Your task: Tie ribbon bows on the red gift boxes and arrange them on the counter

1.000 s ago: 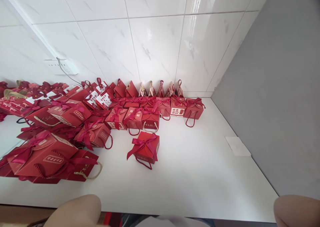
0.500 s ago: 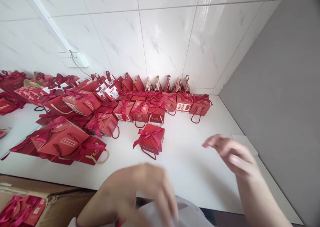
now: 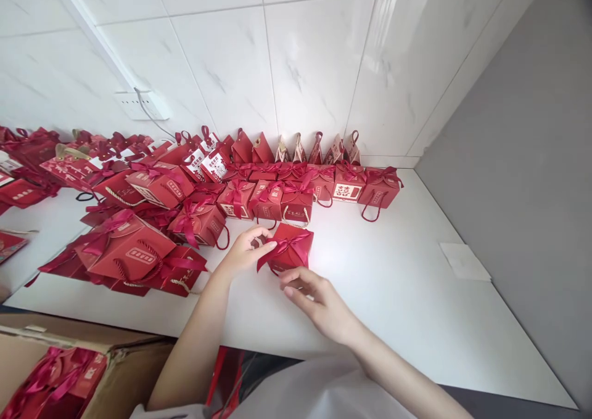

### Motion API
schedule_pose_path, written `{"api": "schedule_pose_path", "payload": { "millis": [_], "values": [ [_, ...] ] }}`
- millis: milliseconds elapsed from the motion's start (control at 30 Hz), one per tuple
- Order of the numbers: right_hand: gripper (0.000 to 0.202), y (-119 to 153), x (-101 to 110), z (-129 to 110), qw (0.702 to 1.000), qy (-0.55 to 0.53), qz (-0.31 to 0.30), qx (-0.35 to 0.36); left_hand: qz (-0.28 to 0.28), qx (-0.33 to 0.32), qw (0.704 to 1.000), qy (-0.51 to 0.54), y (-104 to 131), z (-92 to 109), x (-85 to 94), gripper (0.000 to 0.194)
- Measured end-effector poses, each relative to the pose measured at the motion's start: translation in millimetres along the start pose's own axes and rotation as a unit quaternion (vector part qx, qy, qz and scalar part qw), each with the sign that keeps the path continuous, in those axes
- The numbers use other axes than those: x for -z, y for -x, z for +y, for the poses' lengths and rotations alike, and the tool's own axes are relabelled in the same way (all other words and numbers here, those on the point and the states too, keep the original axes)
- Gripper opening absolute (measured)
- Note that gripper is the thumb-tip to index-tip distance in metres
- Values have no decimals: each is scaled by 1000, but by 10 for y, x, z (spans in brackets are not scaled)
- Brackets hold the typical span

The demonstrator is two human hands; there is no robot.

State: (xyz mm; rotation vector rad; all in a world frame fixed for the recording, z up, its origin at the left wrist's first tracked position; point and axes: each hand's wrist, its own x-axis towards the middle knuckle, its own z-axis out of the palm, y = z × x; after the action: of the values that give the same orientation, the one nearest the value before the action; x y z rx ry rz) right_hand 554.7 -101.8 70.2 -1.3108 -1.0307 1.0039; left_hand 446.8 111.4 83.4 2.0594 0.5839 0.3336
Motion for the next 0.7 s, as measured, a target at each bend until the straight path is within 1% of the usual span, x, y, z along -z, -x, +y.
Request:
{"api": "schedule_pose_path", "payload": {
  "millis": [33, 100, 167, 200, 300, 367, 433, 500, 700],
  "values": [
    [19, -16, -79, 55, 998, -56, -17, -19, -14, 9, 1000, 10, 1, 17, 1, 27],
    [24, -41, -193, 155, 985, -154, -55, -49, -47, 24, 998, 41, 3, 41, 5, 27],
    [28, -55, -265, 230, 970, -220, -73, -73, -71, 25, 994, 76, 0, 40, 8, 25],
    [29, -60, -292, 259, 964, -243, -66, -82, -81, 25, 992, 90, -4, 32, 9, 25],
    [25, -76, -360, 330, 943, -321, -13, -88, -102, 28, 989, 102, -34, -9, 8, 24],
    [21, -92, -389, 370, 916, -392, 7, -80, -95, 15, 991, 95, -65, -31, 4, 22],
    [19, -111, -404, 398, 882, -466, 6, -74, -73, -11, 993, 97, -100, -42, -2, 21],
    [18, -133, -415, 415, 845, -528, 3, -85, -60, -30, 991, 112, -133, -47, -11, 20],
    [14, -201, -516, 461, 761, -619, -12, -194, -72, -40, 982, 172, -212, -109, -80, 20]
  ]
}}
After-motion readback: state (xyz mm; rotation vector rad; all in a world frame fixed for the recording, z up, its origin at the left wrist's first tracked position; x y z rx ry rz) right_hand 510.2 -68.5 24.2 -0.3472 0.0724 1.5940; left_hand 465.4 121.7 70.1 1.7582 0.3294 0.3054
